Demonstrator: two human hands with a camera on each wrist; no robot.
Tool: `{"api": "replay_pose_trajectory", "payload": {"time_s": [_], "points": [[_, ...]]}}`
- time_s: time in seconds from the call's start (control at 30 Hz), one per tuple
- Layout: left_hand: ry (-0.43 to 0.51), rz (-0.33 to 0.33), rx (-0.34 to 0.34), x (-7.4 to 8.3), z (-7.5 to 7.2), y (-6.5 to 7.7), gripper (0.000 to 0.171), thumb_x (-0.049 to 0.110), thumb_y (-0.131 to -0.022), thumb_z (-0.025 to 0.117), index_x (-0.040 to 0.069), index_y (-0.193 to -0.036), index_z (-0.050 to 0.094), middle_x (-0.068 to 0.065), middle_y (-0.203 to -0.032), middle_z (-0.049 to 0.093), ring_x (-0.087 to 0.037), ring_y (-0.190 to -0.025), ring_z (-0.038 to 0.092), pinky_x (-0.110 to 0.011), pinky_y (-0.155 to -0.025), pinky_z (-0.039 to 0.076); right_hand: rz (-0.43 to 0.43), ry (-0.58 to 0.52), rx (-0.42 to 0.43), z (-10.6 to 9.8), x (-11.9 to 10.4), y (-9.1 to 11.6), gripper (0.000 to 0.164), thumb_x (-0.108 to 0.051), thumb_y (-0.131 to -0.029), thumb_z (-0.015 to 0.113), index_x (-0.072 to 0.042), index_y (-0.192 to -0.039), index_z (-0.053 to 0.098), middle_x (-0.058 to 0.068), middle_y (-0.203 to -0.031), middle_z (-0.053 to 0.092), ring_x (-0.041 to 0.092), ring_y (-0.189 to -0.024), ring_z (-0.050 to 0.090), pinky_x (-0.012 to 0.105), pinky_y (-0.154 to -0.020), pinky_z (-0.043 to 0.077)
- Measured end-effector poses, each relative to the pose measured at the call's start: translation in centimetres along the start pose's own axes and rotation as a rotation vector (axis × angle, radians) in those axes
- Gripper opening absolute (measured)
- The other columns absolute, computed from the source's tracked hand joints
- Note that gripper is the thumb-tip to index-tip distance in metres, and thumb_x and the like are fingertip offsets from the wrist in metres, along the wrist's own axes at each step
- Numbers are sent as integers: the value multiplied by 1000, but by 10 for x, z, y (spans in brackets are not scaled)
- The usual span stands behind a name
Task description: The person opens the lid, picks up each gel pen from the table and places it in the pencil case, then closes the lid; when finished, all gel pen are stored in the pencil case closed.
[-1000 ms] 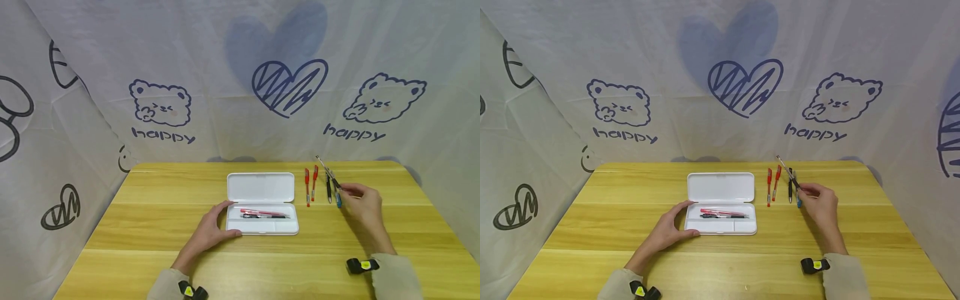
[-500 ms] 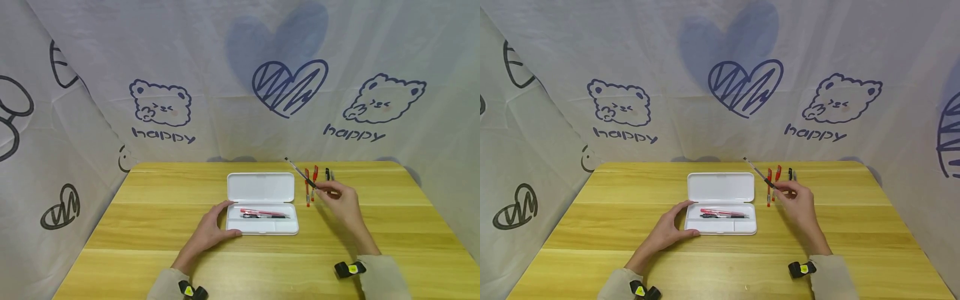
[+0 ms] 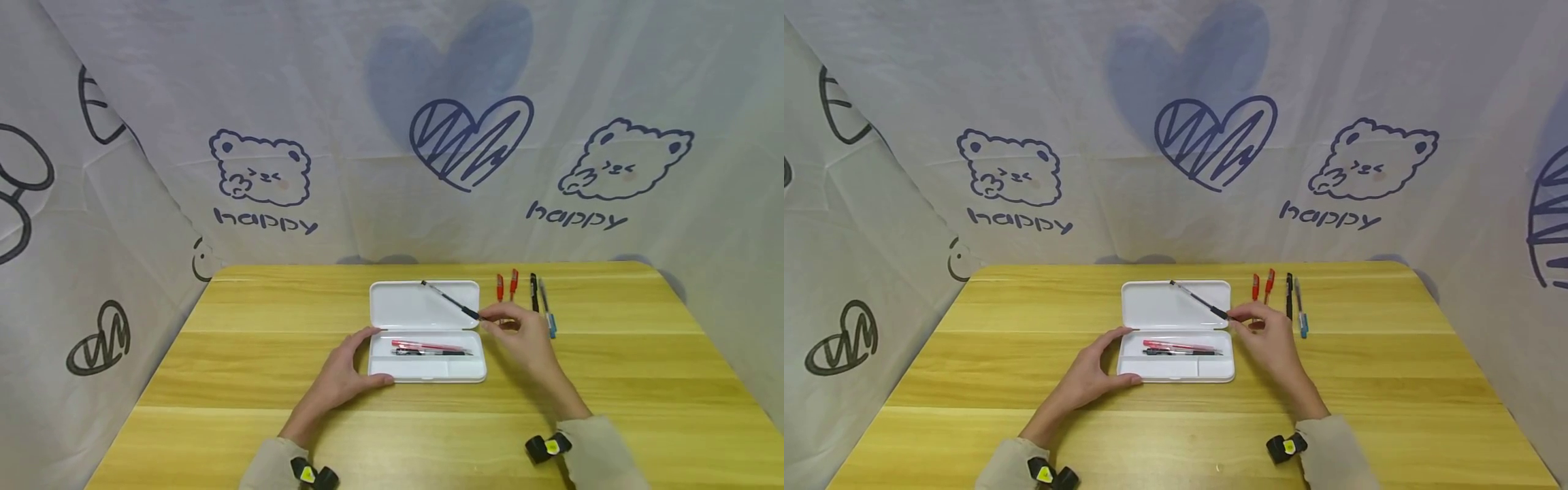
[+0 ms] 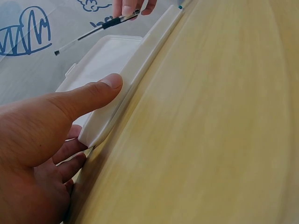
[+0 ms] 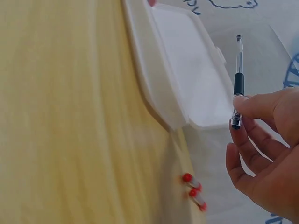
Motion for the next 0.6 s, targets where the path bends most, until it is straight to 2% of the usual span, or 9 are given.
{"api": "replay_pose_trajectory", "payload": {"time_s": [0.23,0.47,0.6], "points": [[3,-2,-3,1,-1,0,89,37,-71,96,18,-147,53,-11,-147,54,-31,-134,49,-54,-114,36,29,-9,-82,20,2,1,14,3,-88,78,-7,-98,79,5,-97,75,19,-89,68,27,-74,58],[4,1,-5,0,0,0,90,38,-71,96,19,-148,53,-10,-148,54,-30,-134,49,-53,-115,35,-14,63,-179,32,1,2,16,4,-87,78,-9,-96,79,0,-97,75,20,-91,69,38,-79,60],[-1,-4,-7,0,-1,0,90,38,-71,96,19,-148,52,-10,-148,54,-30,-134,49,-52,-115,36,-29,116,-220,35,1,3,16,4,-88,78,-10,-96,80,0,-97,75,17,-87,66,34,-75,58]]}}
Point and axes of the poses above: each hand's wrist, its own y-axis away from the middle knuckle, its own z-axis out of the palm, x = y × z, the point moved 3 cm from there along -y, towards the middle knuckle
